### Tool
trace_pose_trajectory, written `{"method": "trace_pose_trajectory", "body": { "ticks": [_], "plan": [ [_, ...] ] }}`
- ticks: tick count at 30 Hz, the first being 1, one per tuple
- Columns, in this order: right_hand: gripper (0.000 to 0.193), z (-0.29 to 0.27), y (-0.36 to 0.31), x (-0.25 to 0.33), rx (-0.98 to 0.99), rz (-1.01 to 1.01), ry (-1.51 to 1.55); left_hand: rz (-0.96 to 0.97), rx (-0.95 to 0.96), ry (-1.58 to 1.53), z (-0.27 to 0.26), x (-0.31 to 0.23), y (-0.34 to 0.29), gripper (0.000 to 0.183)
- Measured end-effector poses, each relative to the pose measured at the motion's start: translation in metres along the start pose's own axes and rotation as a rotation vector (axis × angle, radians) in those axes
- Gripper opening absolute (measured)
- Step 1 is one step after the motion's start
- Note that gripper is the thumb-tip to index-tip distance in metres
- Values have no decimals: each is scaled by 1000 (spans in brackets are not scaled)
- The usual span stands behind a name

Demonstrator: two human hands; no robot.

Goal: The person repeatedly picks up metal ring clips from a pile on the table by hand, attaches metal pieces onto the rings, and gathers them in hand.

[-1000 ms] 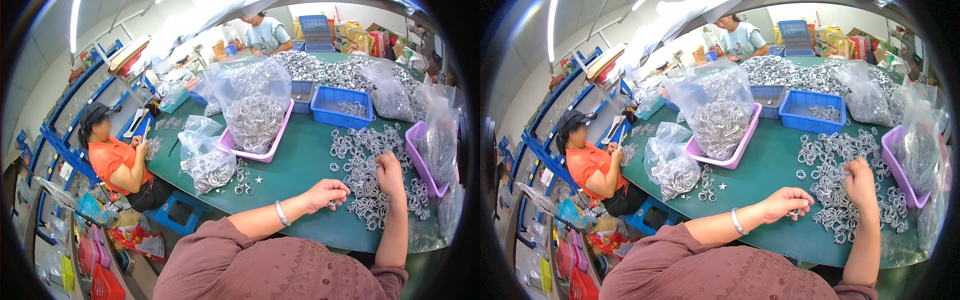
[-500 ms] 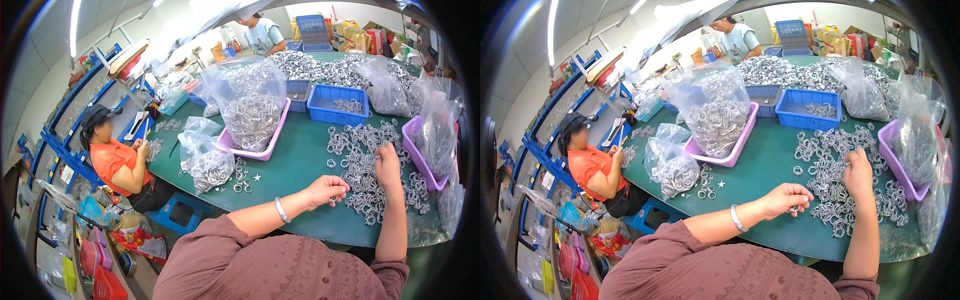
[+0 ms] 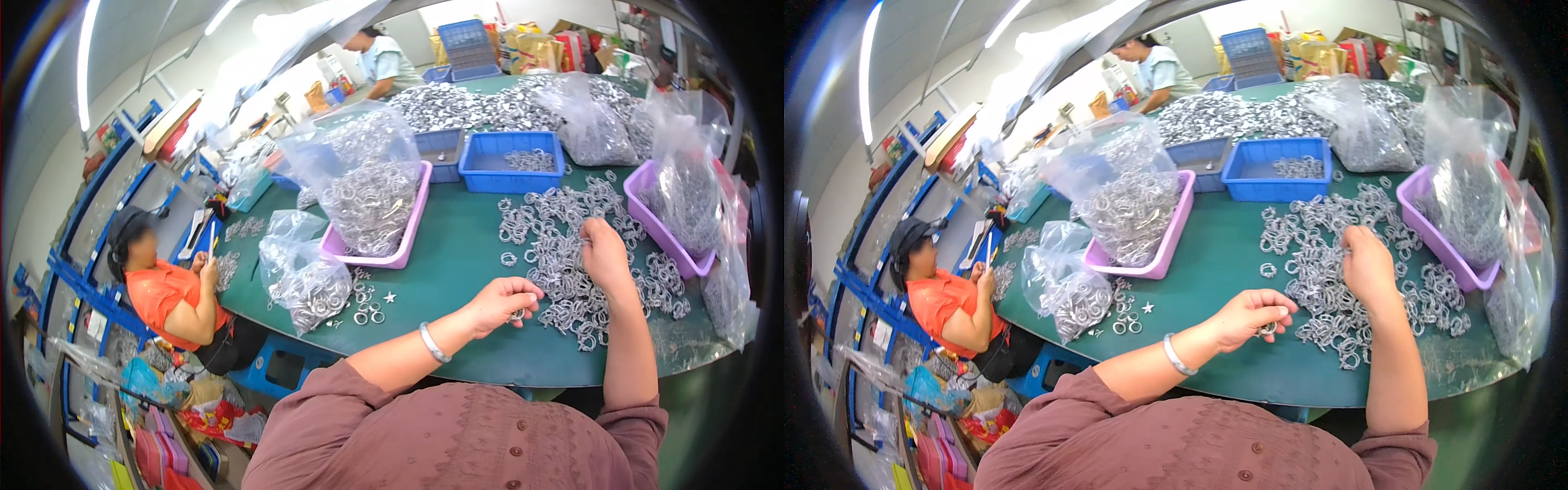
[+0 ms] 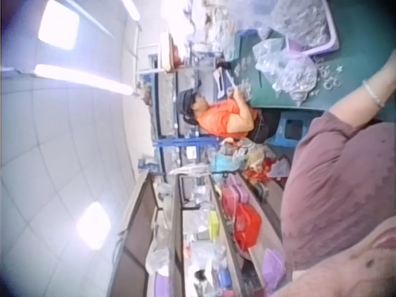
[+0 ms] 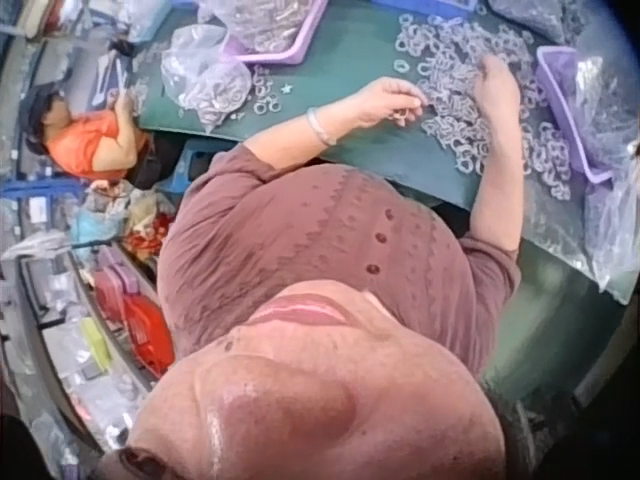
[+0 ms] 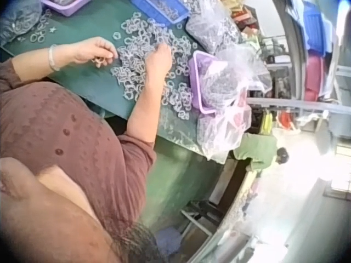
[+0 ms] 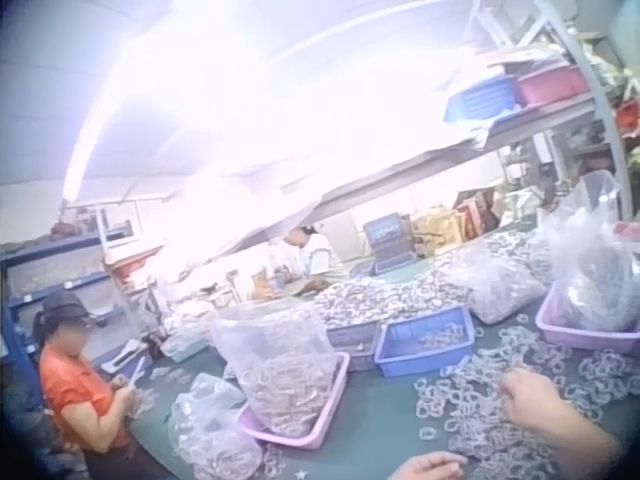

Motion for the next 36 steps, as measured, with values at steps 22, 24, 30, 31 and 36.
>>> {"method": "trace_pose_trajectory", "body": {
  "ticks": [22, 24, 30, 31, 36],
  "plan": [
    [14, 17, 0, -11, 352, 467, 1114, 346, -199, 260, 6, -51, 40, 40],
    [14, 16, -1, -7, 372, 474, 1169, 384, -195, 369, 7, -55, 48, 31],
    [12, 22, 0, -14, 349, 440, 1049, 302, -192, 417, 1, -40, 60, 15],
    [11, 22, 0, -16, 337, 419, 977, 290, -164, 398, 2, -38, 61, 16],
    [11, 22, 0, -18, 325, 466, 987, 387, -153, 584, 6, -33, 57, 17]
  ]
}}
Point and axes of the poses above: each hand's wrist, its own y-axis towards the middle knuckle, its own z-axis out of the palm, x = y × z, the point moved 6 cm from there along y, towards the middle knuckle, and after that the axes turned 3 degrees about -x, right-handed, at the moved point
